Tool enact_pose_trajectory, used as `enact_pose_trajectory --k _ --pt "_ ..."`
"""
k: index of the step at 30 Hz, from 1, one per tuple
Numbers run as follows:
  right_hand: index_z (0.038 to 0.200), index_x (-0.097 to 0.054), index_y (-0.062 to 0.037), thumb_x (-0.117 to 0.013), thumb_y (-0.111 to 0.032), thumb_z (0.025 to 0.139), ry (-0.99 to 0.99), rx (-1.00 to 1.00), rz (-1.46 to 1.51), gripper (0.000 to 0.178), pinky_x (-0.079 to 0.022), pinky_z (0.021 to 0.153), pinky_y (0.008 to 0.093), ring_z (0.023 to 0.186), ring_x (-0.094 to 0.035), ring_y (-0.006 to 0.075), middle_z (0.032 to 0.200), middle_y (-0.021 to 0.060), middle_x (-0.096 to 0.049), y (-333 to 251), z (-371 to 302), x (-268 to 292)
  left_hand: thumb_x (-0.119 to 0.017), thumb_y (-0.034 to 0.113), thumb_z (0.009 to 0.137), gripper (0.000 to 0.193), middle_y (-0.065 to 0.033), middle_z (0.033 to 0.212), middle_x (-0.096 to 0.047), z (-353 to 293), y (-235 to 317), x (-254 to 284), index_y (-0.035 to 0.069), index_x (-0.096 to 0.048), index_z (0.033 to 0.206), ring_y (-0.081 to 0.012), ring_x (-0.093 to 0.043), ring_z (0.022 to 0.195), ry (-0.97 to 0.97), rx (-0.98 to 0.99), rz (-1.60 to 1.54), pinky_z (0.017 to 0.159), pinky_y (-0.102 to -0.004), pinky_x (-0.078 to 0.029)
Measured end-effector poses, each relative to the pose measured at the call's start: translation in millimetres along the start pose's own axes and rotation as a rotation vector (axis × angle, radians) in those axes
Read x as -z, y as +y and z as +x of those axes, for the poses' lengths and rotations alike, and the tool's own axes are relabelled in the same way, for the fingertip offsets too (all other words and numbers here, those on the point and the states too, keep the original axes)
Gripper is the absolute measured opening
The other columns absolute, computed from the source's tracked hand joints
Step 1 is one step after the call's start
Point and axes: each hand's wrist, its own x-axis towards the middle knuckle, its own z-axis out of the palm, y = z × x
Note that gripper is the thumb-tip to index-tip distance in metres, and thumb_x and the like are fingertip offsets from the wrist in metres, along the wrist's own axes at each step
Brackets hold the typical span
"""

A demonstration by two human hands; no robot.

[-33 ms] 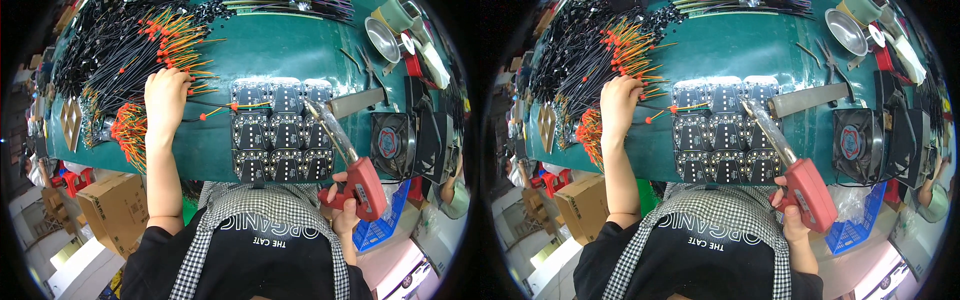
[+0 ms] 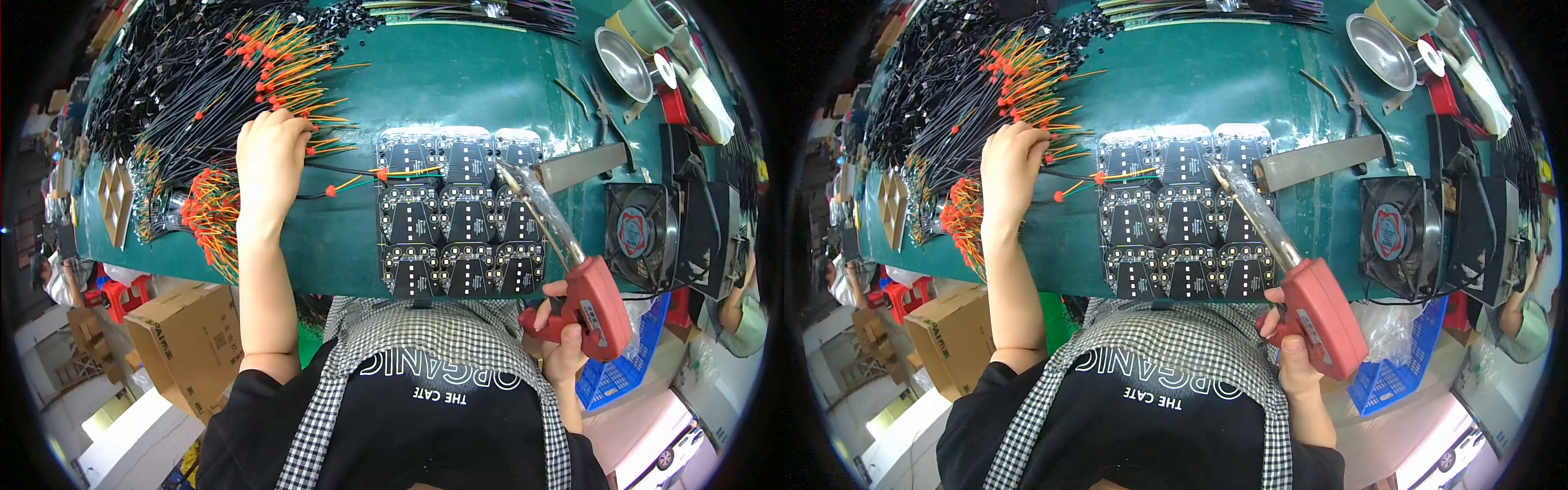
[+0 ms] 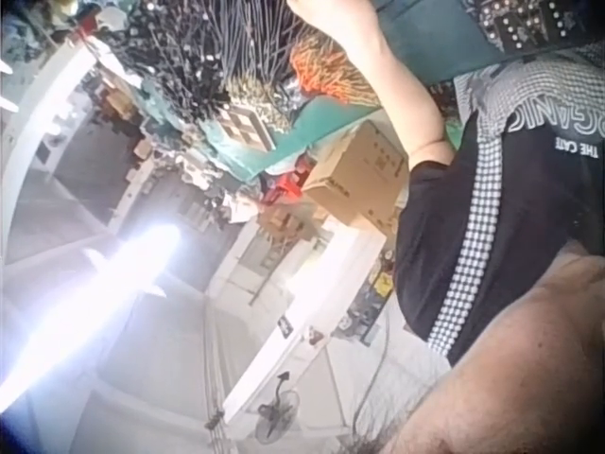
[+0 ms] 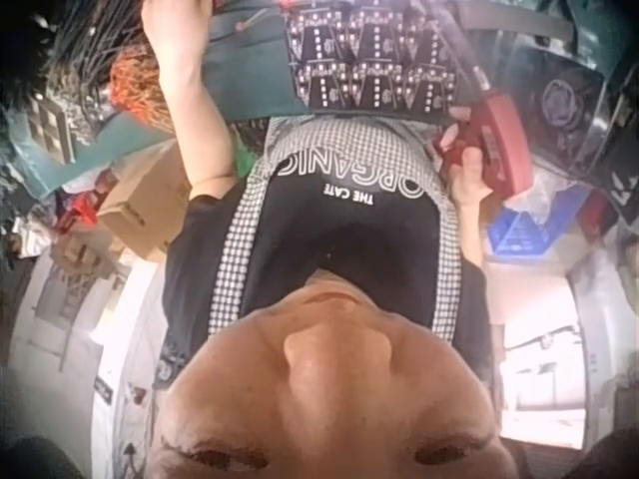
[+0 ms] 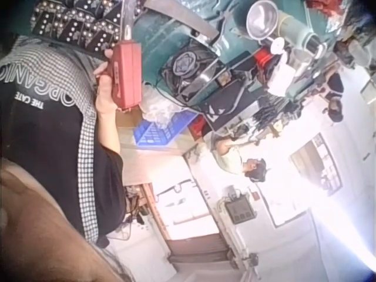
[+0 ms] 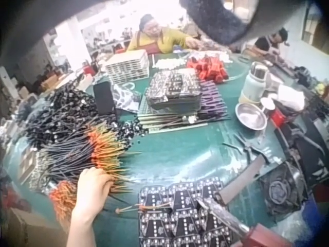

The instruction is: The person solders wires onto LED circuit boards using a soldering iron.

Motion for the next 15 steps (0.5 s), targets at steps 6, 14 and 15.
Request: enact_pose_trajectory --k 6,14,15 --pt "0.128 -0.043 0.0025 -0.069 -0.044 0.081 0.03 0.041 -0.023 0.071 -0.047 0.059 0.0269 0.067 -0.056 0.0159 0.11 0.0201 -0.059 0 0 0 -0.061 0.002 0.079 0.007 -0.008 0.08 -0.056 6 19 14 0.003 -0.06 0.086 -0.0252 -0.057 0.072 0.044 0.177 -0.37 0.065 -0.0349 -0.045" --pt "0.131 -0.037 0.0032 -0.062 -0.047 0.085 0.006 0.076 -0.104 0.072 -0.045 0.053 0.0248 0.066 -0.054 0.016 0.106 0.0212 -0.056 -5 6 1 -0.065 0.008 0.076 0.011 -0.0074 0.074 -0.06 16 111 18 0.005 -0.061 0.086 -0.0191 -0.062 0.066 -0.116 0.061 -0.813 0.062 -0.0314 -0.049" --pt "0.131 -0.037 0.003 -0.063 -0.046 0.085 -0.006 0.063 -0.102 0.072 -0.045 0.053 0.025 0.066 -0.054 0.016 0.107 0.0213 -0.056 -4 6 1 -0.065 0.009 0.076 0.011 -0.0072 0.073 -0.06 17 118 17 0.005 -0.061 0.085 -0.0197 -0.062 0.066 -0.159 0.095 -0.823 0.062 -0.032 -0.048"
